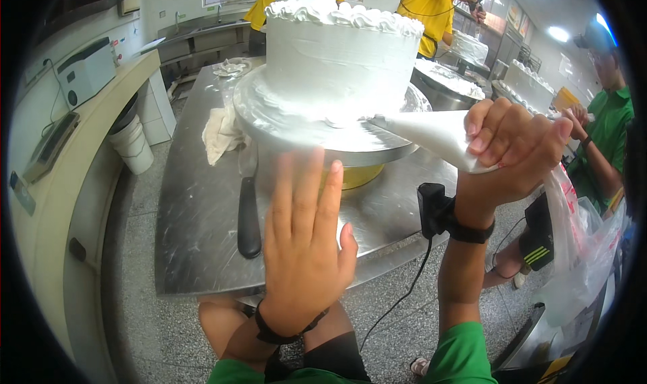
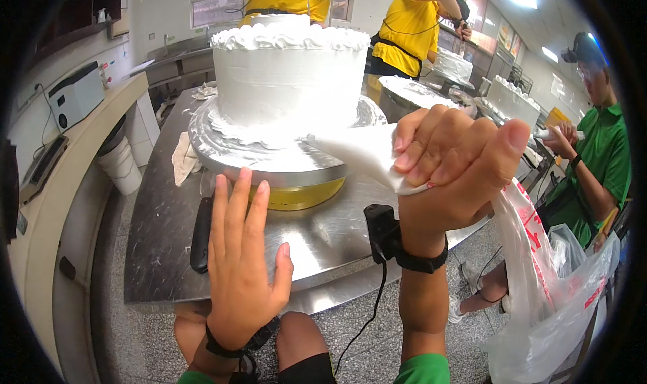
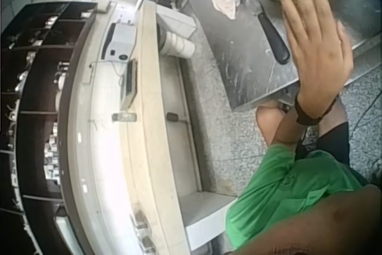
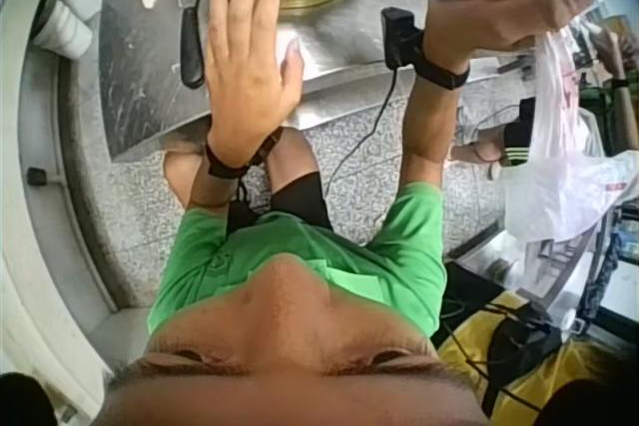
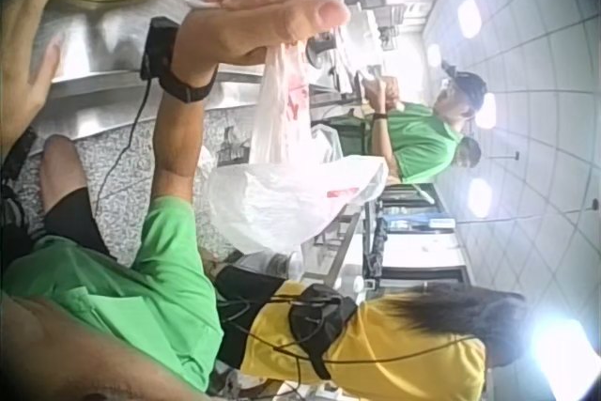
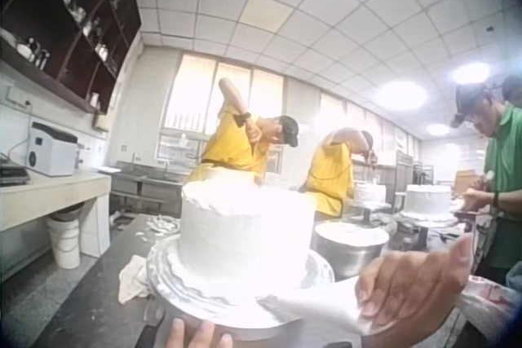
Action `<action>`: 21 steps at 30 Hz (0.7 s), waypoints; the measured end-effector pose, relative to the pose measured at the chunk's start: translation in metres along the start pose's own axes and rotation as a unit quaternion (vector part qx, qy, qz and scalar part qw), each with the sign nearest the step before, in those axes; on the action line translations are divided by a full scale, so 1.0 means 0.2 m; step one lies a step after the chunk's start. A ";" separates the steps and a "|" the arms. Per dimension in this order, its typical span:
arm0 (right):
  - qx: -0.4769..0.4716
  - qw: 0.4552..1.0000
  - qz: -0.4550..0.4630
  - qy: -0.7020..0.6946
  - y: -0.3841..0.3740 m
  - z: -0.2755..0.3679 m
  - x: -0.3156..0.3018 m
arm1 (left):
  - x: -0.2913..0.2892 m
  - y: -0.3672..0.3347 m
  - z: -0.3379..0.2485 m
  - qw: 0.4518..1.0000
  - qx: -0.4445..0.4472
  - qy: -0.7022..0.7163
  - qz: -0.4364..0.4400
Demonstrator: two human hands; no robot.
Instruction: Decorate a cake by piping frosting onto the bottom edge and top rim using a pastry bag.
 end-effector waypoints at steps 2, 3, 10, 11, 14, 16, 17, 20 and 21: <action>-0.012 1.000 -0.004 0.013 -0.01 0.01 -0.01 | 0.00 0.00 0.01 1.000 -0.008 0.006 -0.005; -0.011 1.000 0.000 0.012 -0.01 0.02 -0.01 | 0.01 0.00 0.03 0.999 -0.009 0.023 -0.044; -0.006 0.999 -0.013 -0.030 0.00 0.05 0.01 | 0.02 0.02 -0.03 0.985 0.159 0.039 0.053; -0.006 0.999 -0.015 -0.032 -0.01 0.05 0.01 | 0.02 0.01 -0.03 0.985 0.158 0.037 0.053; -0.013 0.999 0.005 -0.044 -0.01 0.05 0.02 | 0.02 0.00 -0.02 0.989 0.120 0.066 0.058; -0.003 1.000 0.003 -0.021 -0.01 0.05 0.04 | 0.02 -0.01 -0.03 0.990 0.117 0.040 0.069; -0.003 1.000 0.001 -0.023 -0.01 0.05 0.05 | 0.02 -0.01 -0.04 0.990 0.117 0.037 0.069; -0.005 1.000 0.004 -0.018 -0.01 0.05 0.06 | 0.02 0.00 -0.04 0.991 0.111 0.029 0.071; -0.006 0.999 0.010 -0.031 0.00 0.05 0.06 | 0.02 0.00 -0.04 0.991 0.108 0.021 0.073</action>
Point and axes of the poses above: each hand's wrist, its own y-axis away from the middle knuckle, its own x-axis out of the palm, z = x × y, the point moved 3 cm from there along -y, towards the middle knuckle, and after that the axes turned 4 degrees about -x, right-handed, at the moved point
